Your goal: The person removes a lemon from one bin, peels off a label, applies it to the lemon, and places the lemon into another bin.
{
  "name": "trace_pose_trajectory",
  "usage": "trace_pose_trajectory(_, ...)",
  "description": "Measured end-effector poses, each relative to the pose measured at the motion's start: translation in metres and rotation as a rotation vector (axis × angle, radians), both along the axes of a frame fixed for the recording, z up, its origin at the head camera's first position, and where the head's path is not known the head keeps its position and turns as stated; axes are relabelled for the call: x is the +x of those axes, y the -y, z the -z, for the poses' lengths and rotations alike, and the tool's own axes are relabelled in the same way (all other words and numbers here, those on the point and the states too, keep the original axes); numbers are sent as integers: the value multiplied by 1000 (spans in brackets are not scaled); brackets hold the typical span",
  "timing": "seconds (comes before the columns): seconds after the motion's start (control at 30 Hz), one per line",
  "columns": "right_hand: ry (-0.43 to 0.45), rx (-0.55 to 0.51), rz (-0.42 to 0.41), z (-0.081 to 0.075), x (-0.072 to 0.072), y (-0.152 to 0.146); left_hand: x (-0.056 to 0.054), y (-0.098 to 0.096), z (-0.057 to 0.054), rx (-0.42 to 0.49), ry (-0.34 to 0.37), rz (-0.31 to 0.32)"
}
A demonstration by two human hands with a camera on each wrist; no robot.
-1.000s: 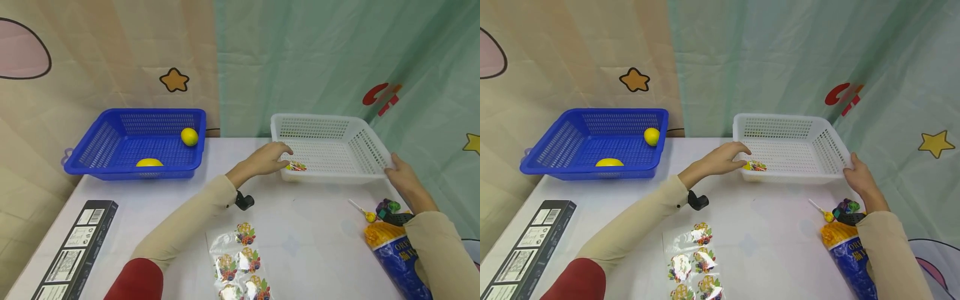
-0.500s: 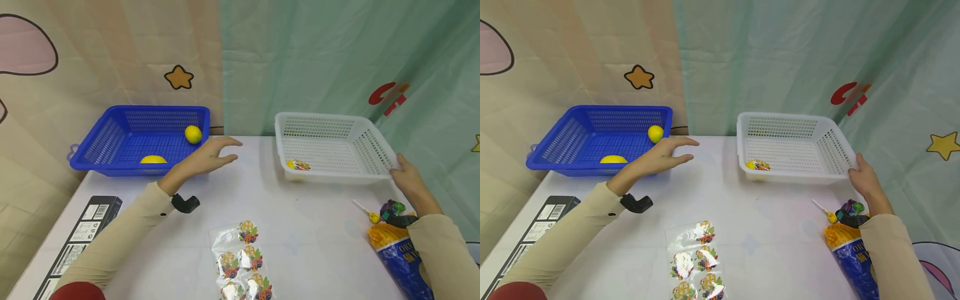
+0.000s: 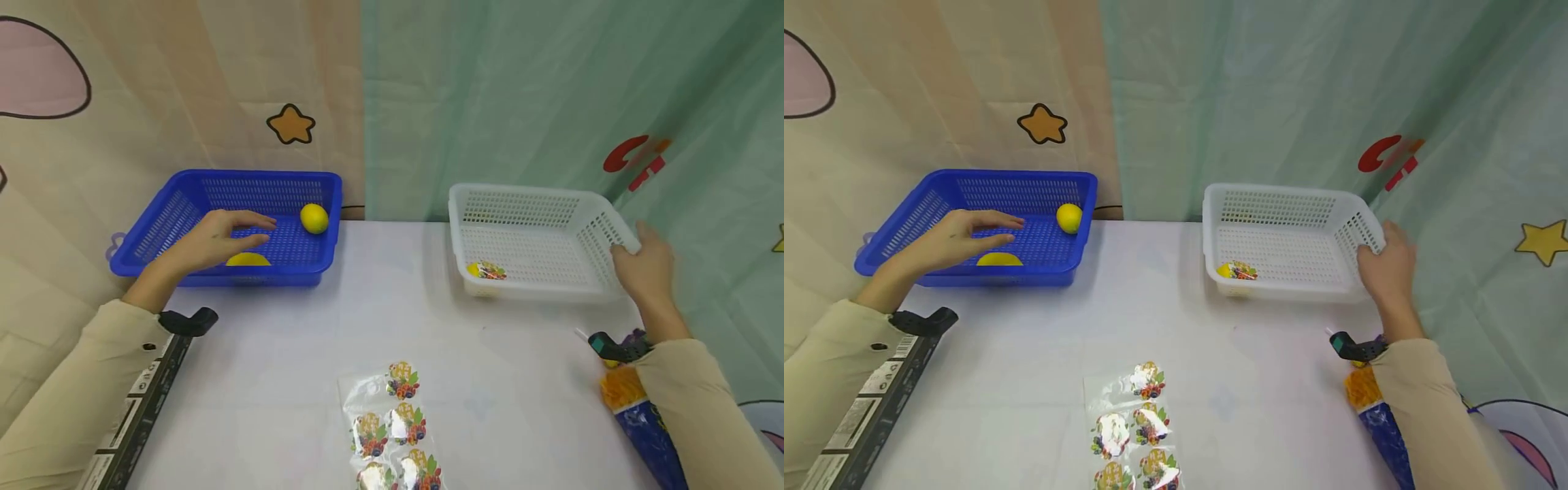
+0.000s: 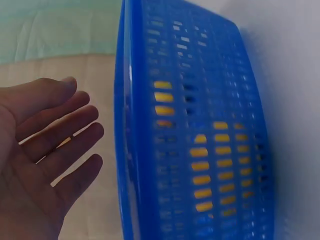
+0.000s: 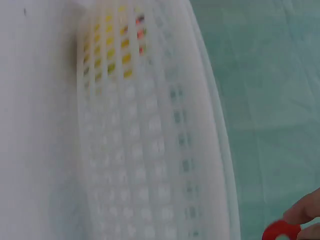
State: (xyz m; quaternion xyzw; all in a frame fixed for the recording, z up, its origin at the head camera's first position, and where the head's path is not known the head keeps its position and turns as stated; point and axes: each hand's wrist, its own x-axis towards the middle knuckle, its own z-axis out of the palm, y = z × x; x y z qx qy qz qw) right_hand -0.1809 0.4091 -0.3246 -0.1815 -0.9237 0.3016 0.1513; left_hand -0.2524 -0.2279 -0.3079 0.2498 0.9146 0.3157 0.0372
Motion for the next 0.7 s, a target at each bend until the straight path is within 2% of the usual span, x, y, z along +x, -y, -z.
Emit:
trace_pose_trajectory(0.1, -87, -15, -106, -11, -13, 42, -5, 20, 4, -61, 35, -12)
trace_pose_trajectory(0.2, -170, -89, -226, -19, -25, 88, -10, 32, 12, -123, 66, -11)
trace_pose_trajectory(0.37, -243, -203, -511, -25, -43, 173, -17, 44, 21, -171, 109, -6)
trace_pose_trajectory(0.53, -215, -185, -744, -12, -53, 251, -22, 52, 28, -175, 140, 24)
trace_pose_trajectory(0.7, -78, -172, -879, 14, -54, 305, -32, 50, 36, -174, 163, 80)
